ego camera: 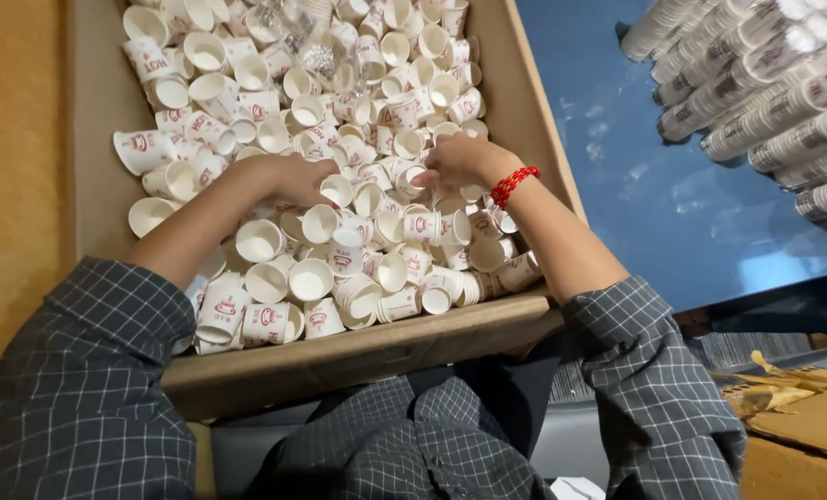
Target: Sorting and stacking small paper cups from a large box onto a table and into stacks.
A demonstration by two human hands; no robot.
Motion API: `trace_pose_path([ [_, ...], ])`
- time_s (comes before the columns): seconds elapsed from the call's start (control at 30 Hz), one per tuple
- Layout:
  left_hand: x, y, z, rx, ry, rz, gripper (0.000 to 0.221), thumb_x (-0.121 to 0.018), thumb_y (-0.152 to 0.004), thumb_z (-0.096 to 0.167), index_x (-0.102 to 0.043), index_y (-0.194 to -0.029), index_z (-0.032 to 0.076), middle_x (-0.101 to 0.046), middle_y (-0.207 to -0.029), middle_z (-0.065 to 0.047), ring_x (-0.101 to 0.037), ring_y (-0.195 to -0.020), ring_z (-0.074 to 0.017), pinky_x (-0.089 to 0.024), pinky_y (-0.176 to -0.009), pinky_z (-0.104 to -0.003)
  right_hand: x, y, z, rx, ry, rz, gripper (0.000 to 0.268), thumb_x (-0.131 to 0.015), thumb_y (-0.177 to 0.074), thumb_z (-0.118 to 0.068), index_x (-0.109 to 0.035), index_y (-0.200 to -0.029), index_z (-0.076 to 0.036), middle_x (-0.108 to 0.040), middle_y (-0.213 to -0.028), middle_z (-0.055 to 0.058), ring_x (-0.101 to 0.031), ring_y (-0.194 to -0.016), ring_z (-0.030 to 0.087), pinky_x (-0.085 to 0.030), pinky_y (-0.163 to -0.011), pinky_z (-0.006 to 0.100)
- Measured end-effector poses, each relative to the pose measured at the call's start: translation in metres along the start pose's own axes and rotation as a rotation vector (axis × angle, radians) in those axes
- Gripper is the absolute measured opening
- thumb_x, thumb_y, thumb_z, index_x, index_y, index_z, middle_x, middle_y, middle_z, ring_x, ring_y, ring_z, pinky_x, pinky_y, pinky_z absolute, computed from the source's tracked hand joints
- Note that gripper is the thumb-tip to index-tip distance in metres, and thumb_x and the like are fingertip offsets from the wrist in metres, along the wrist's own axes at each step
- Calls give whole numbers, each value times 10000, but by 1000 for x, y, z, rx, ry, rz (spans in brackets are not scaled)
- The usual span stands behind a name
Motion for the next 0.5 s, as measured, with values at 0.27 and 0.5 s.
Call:
trace_pose_path([
  [0.27,0,47,55,26,-418,259,757,-746,-816,159,-453,-1496,314,-453,-1420,-231,-650,-1156,-371,-530,-938,-556,-1,6,-49,446,78,404,422,-715,-847,-375,-707,-1202,-149,-669,-1136,125,-626,-1112,332,-461,-957,512],
  [0.5,-8,15,43,-46,-372,330,557,-705,-903,320,-532,-1429,263,-465,-1385,-255,-679,-1068,-399,-554,-894,-509,-29,-15,-8,261,81,68,392,-750,-842,-330,-716,-1197,-168,-722,-1062,170,-698,-938,364,-544,-818,462],
])
Point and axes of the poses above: each hand's wrist, its own y-axis away from the middle knuckle, its own x-axis out of the back of the hand, z = x × y, the point moved 5 cm from there along -y, towards the middle knuckle
